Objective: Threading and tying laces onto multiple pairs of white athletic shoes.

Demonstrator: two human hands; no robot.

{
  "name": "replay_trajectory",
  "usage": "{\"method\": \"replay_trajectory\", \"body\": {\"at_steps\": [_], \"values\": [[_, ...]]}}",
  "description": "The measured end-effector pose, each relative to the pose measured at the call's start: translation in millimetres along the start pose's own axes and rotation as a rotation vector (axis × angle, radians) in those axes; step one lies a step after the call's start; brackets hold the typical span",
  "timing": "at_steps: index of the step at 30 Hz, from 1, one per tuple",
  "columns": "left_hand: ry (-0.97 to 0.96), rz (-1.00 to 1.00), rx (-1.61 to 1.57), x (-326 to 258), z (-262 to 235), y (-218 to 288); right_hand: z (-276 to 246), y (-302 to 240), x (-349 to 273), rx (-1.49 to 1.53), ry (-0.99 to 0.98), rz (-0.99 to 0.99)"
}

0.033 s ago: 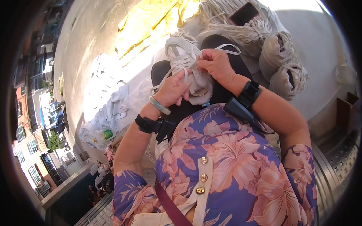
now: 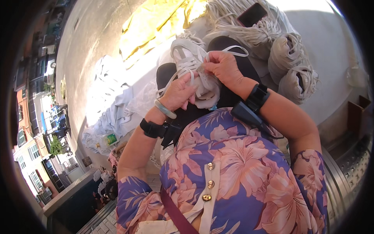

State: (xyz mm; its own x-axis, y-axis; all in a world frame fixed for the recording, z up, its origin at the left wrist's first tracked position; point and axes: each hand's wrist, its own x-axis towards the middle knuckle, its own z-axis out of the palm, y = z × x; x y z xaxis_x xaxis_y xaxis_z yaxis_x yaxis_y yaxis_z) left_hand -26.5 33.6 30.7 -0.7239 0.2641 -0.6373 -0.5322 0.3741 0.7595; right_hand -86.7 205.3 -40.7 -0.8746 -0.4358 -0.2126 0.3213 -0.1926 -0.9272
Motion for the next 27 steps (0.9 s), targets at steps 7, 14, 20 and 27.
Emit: {"method": "replay_trajectory", "body": {"at_steps": [7, 14, 20, 27], "values": [[0.001, 0.010, -0.006, -2, 0, 0, 3, 0, -1, -0.244, -0.001, -0.112], [0.014, 0.018, -0.001, -3, 0, -1, 7, -6, -3, -0.432, 0.031, -0.243], [0.154, -0.017, -0.293, -15, -7, -14, 9, -13, -3, -0.728, -0.057, -0.414], [0.851, 0.260, -0.499, -52, -62, -60, -4, -8, 11, -0.772, -0.103, -0.134]]}}
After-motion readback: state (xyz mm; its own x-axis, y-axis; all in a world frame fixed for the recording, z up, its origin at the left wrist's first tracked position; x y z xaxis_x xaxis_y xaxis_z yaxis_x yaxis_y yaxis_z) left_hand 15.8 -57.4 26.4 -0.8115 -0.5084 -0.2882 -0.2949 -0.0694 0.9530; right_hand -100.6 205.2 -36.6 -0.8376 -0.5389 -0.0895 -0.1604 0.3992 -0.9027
